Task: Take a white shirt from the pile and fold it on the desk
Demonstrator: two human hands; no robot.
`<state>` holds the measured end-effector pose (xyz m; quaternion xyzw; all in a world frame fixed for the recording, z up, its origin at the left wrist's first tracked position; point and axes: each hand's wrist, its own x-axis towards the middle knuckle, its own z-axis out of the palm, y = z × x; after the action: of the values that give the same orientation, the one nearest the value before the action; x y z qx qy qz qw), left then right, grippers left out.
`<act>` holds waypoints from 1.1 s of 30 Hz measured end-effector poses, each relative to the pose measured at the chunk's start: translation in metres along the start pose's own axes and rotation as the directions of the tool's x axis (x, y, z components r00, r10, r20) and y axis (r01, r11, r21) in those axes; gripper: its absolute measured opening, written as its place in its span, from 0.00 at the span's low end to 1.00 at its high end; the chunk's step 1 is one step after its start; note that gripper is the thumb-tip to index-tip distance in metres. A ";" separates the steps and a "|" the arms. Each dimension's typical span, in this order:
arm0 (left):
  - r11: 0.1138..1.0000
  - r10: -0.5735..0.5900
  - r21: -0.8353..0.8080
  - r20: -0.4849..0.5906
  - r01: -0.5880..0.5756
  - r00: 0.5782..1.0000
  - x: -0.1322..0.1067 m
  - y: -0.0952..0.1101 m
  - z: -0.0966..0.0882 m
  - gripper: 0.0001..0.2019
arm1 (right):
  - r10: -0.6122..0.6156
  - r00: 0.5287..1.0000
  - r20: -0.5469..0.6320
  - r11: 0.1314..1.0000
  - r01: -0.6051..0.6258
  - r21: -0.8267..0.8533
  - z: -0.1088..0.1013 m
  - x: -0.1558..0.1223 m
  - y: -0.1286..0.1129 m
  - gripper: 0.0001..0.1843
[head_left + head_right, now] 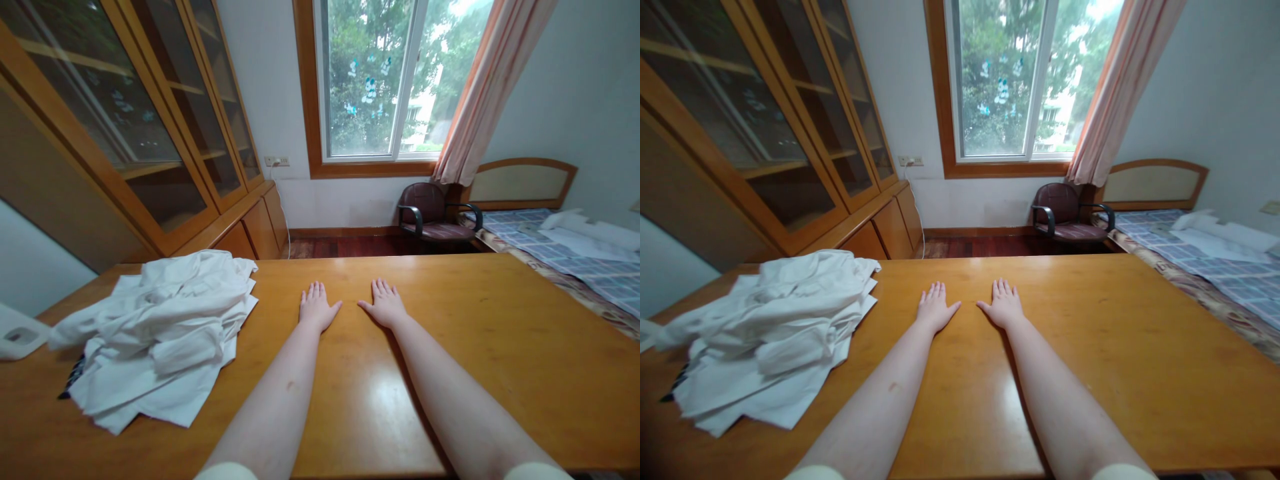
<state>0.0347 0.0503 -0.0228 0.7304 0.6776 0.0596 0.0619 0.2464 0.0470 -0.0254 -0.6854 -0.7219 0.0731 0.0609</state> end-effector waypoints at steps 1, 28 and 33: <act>1.000 0.001 -0.001 -0.001 -0.001 1.000 0.000 0.000 0.000 0.44 | -0.001 1.000 -0.001 1.000 0.001 0.002 0.000 0.000 0.000 0.51; 1.000 0.001 -0.027 0.041 0.000 0.999 0.000 -0.002 -0.007 0.42 | 0.009 1.000 -0.005 0.999 -0.009 0.040 0.001 0.000 0.002 0.50; 0.999 0.003 -0.037 0.043 -0.002 0.999 0.000 -0.003 -0.008 0.41 | 0.024 0.996 -0.086 0.979 -0.006 0.202 0.000 0.002 0.006 0.41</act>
<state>0.0308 0.0504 -0.0153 0.7310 0.6741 0.0566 0.0899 0.2525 0.0496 -0.0266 -0.6838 -0.7021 0.1161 0.1613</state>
